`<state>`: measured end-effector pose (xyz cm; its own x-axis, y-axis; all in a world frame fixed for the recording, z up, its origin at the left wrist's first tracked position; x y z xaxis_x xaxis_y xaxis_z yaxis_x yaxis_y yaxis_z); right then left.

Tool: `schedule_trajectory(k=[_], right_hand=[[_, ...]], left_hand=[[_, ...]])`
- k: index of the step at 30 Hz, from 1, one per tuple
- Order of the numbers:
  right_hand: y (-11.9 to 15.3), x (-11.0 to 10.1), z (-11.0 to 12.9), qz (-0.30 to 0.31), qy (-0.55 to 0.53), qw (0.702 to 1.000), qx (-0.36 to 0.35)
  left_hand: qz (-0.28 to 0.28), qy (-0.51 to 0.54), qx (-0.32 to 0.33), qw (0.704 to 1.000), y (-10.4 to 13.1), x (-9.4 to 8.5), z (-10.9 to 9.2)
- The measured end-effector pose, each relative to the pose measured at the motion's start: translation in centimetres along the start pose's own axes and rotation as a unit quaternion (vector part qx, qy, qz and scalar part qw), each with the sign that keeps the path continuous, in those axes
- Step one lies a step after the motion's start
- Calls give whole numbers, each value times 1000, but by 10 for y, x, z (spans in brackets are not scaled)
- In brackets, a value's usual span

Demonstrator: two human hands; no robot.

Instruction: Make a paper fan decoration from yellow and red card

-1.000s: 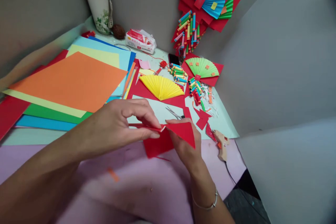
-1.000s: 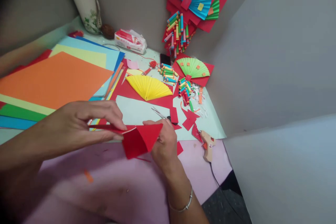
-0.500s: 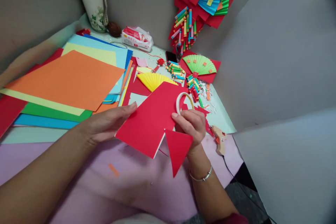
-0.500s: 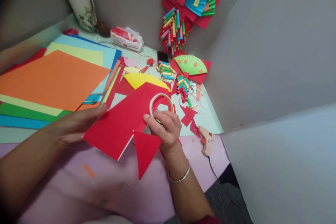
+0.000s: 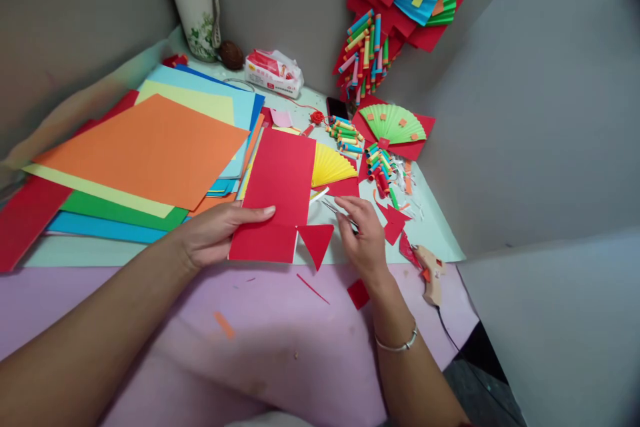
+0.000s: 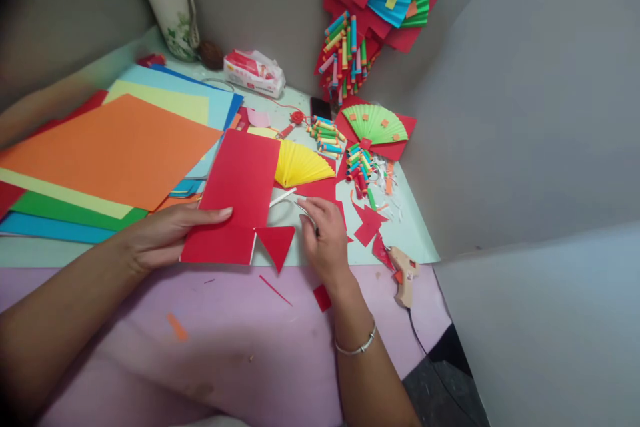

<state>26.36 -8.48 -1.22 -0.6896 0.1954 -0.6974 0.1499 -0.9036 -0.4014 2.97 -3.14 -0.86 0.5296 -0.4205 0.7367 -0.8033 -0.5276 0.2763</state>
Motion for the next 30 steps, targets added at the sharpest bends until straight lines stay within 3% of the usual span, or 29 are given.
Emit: schedule_trajectory(k=[2,4,6,9,15,21,30], right_hand=[[3,0,-2,18,-101,989,107],[7,6,1,79,-207,953,204],[10,15,6,132,-288,914,253],[12,24,11,144,-354,883,272],[15,27,0,61,-416,853,309],[12,27,18,78,-428,853,287],[13,33,21,105,-430,848,292]], left_hand=[[-7,7,8,1000,-1,0,-2],[-13,9,17,1000,-1,2,-2],[-20,7,25,999,-2,3,-3],[-20,4,35,999,-2,4,-2],[-27,5,52,998,-4,-1,0],[16,12,59,998,-4,3,4],[3,22,53,998,-5,4,4]])
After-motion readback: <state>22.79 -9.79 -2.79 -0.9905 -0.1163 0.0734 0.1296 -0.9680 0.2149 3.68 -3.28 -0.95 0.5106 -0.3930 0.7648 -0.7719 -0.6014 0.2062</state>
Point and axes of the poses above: each hand's wrist, its own y-axis away from the middle knuckle, its own x-axis out of the palm, z = x × y, the point moved 2 cm from there along -y, towards the middle knuckle, and after that the axes turned 14 degrees about z, right-handed, at the moved point
